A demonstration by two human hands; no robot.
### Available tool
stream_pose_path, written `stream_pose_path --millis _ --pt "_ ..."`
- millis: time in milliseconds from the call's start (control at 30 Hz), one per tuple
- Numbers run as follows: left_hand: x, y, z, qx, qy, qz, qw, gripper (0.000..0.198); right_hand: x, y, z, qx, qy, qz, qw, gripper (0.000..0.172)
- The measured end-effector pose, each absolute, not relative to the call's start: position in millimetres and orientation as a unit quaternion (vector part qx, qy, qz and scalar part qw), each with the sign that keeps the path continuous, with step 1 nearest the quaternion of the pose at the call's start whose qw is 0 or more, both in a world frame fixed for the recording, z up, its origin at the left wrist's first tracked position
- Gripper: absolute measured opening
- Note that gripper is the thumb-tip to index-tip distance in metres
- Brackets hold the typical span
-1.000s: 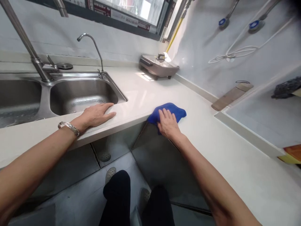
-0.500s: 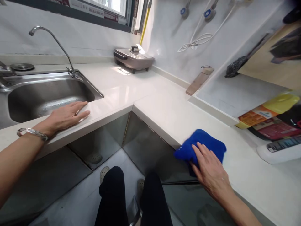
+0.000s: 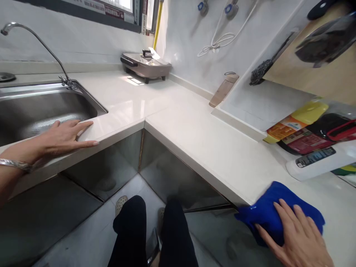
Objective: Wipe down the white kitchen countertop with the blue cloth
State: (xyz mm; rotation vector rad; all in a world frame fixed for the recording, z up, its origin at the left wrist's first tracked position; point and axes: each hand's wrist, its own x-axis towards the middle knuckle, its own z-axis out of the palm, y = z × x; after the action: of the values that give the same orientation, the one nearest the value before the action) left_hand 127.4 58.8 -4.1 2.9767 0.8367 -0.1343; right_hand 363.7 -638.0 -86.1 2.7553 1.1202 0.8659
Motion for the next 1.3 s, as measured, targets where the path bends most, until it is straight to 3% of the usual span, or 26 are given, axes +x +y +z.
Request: stream_pose_path --millis 167,300,700,1000,1300 --pt "149 47 -10 0.966 0.255 -0.016 -0.033 0.107 374 -604 -92 0.874 0.396 0.276 0.045 0.086" --pt "154 41 -20 0.957 0.29 -0.007 -0.02 0.115 390 -555 -85 0.86 0.439 0.258 0.033 0.083" --pt "153 35 -18 0.95 0.312 -0.002 0.024 0.119 429 -344 -64 0.808 0.553 0.205 -0.001 0.081" --pt "151 30 -13 0.952 0.304 -0.012 0.029 0.115 438 -183 -71 0.809 0.555 0.176 -0.079 0.072" --pt "145 37 -13 0.957 0.288 -0.003 0.03 0.114 414 -160 -58 0.824 0.533 0.178 -0.075 0.068"
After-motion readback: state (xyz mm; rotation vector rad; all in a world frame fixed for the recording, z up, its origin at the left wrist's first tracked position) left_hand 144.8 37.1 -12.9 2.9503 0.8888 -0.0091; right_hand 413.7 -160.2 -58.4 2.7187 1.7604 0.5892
